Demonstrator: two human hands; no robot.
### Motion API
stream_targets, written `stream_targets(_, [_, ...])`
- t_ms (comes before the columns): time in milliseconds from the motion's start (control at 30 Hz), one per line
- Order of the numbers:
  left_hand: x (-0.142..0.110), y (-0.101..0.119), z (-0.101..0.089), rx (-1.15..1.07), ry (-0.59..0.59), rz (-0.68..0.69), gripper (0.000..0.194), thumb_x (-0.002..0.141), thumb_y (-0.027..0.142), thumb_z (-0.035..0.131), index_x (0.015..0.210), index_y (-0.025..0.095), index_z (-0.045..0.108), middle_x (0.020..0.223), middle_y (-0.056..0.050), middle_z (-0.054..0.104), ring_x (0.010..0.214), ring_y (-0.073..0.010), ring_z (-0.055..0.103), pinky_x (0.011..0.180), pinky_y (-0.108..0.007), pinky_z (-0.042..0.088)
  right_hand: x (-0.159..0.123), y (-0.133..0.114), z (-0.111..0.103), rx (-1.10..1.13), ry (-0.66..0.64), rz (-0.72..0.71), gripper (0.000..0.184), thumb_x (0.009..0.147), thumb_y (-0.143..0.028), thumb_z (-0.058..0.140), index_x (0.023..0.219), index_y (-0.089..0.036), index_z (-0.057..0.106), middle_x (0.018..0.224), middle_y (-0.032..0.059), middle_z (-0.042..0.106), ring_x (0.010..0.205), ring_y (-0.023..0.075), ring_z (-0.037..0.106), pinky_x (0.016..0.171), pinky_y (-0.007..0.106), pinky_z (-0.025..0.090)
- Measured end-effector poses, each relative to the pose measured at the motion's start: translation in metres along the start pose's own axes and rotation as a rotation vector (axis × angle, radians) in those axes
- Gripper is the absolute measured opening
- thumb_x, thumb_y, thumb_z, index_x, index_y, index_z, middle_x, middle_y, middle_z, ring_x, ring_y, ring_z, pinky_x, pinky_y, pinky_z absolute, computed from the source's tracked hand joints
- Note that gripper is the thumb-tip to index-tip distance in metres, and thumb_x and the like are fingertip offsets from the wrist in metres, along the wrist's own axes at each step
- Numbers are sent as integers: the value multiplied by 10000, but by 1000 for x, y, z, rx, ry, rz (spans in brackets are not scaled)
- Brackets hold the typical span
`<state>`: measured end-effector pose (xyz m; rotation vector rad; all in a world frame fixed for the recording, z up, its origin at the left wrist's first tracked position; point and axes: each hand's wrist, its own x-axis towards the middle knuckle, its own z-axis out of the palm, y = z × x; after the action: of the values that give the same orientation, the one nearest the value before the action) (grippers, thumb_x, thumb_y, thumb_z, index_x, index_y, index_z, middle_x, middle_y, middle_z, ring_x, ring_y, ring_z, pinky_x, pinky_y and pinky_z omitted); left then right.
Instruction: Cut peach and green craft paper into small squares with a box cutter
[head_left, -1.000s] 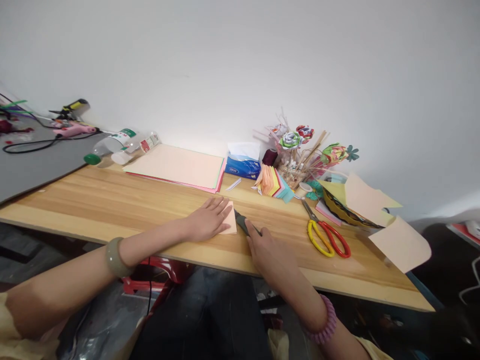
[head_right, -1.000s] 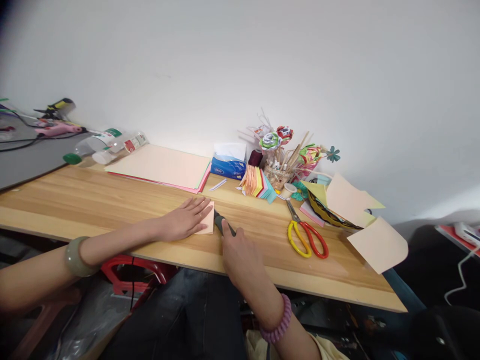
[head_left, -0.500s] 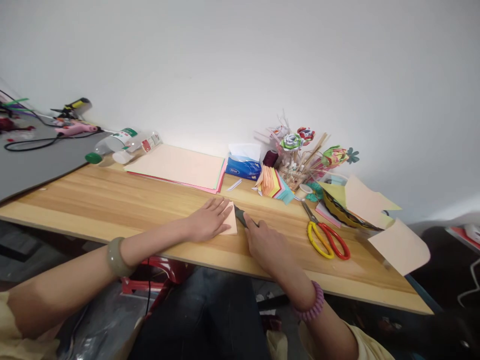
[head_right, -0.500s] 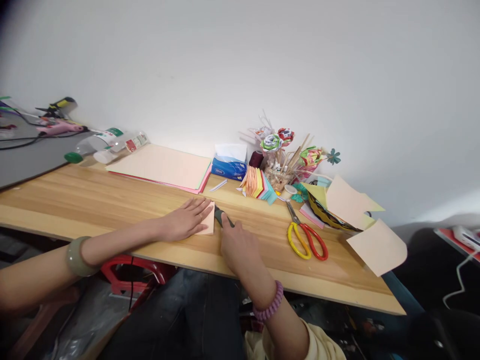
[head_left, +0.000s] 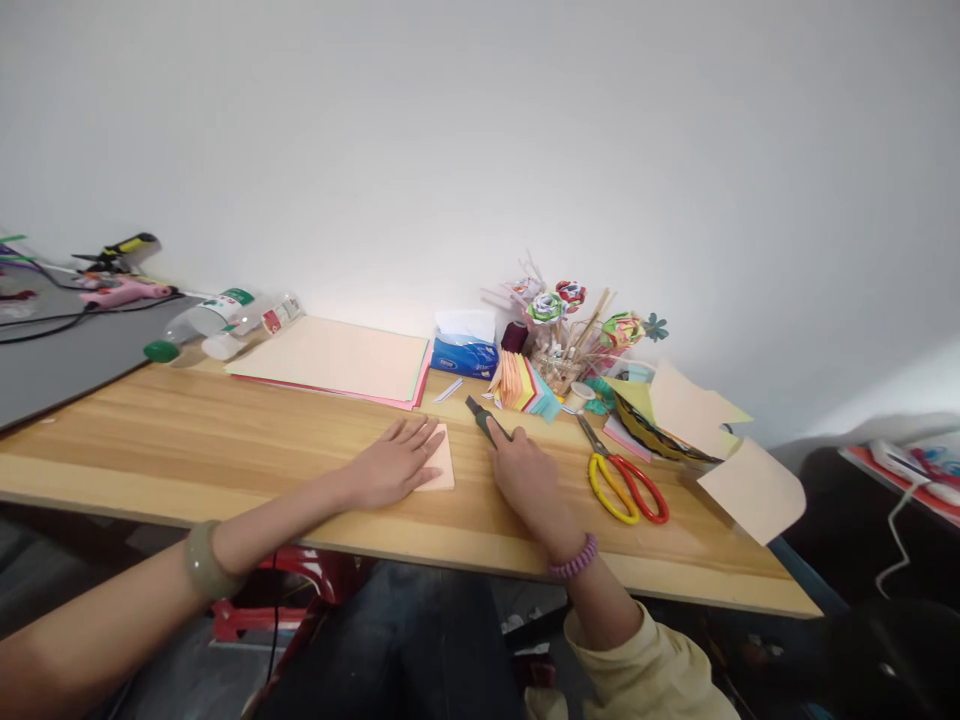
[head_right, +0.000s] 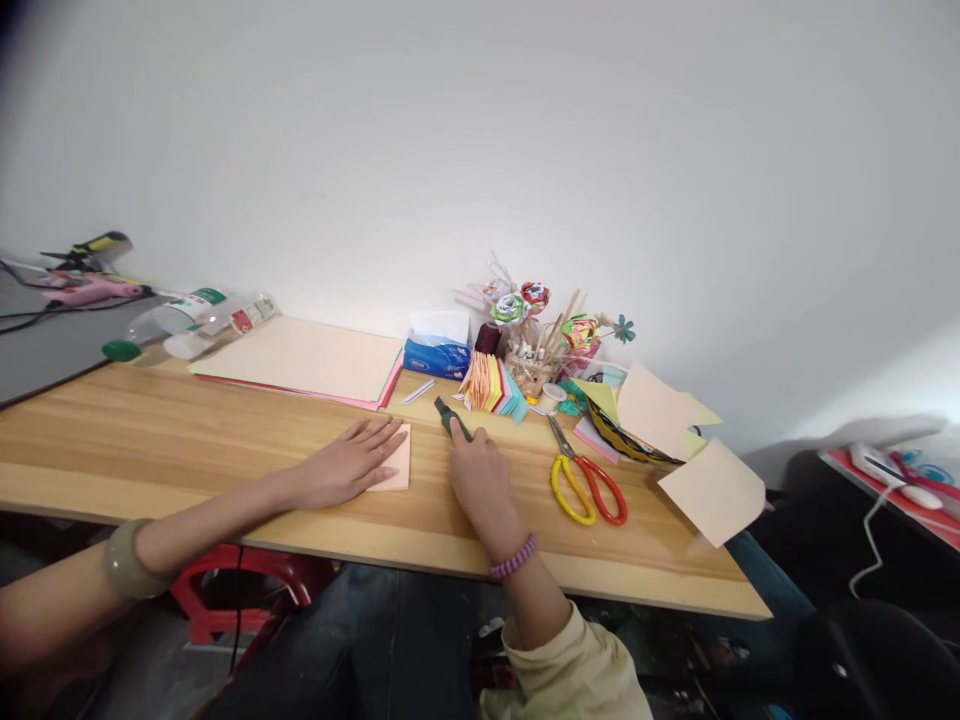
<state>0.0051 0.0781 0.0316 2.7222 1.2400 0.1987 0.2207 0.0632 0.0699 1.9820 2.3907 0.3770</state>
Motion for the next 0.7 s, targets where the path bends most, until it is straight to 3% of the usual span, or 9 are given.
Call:
stream_targets(133, [0, -2, -7, -113, 34, -25, 535, 979, 454, 113, 1433, 201, 240, 1505, -87, 164, 1389, -200, 142, 1096, -452, 181, -5, 1, -10, 47, 91, -73, 406, 927, -227, 382, 1325, -163, 428, 1132, 173, 536, 1048, 247, 513, 851, 396, 419])
stream_targets(233, [2, -5, -13, -175, 80, -55, 513, 983, 416, 158, 1409, 176, 313, 1480, -83, 259, 1368, -184, 232, 1084, -381, 250, -14, -12, -21, 124, 117, -236, 345, 930, -260, 398, 1248, -169, 498, 1215, 135, 527, 1129, 212, 460, 949, 366, 365])
stream_targets(333, [4, -12, -16, -213, 127, -67, 487, 979, 357, 194, 1404, 157, 321, 1440, -80, 361, 1316, -177, 349, 1063, -348, 303, -25, -29, -24, 198, 97, -401, 380, 904, -381, 468, 1233, -194, 503, 1203, 80, 560, 1124, 171, 471, 948, 298, 378])
stream_targets(433, [2, -21, -20, -223, 147, -22, 460, 949, 235, 240, 1389, 166, 350, 1416, -59, 412, 1277, -171, 408, 1045, -342, 336, -29, -38, -19, 224, 84, -433, 499, 876, -448, 497, 1263, -134, 471, 1208, 138, 554, 1112, 219, 489, 919, 365, 412])
stream_targets(567, [-1, -35, -25, -188, 100, 130, 484, 827, 77, 346, 1254, 200, 538, 1298, -18, 554, 1198, -137, 486, 1031, -273, 343, -19, -33, -7, 215, 52, -506, 422, 895, -404, 478, 1188, -104, 525, 1092, 130, 612, 1044, 224, 524, 872, 358, 440])
stream_targets(700, [-3, -40, -30, -115, 88, 200, 455, 791, 106, 436, 1217, 192, 571, 1206, -53, 618, 1121, -184, 543, 972, -301, 400, -9, -21, 1, 205, 35, -597, 369, 916, -285, 463, 1238, -109, 496, 1046, 109, 634, 997, 213, 542, 847, 345, 448])
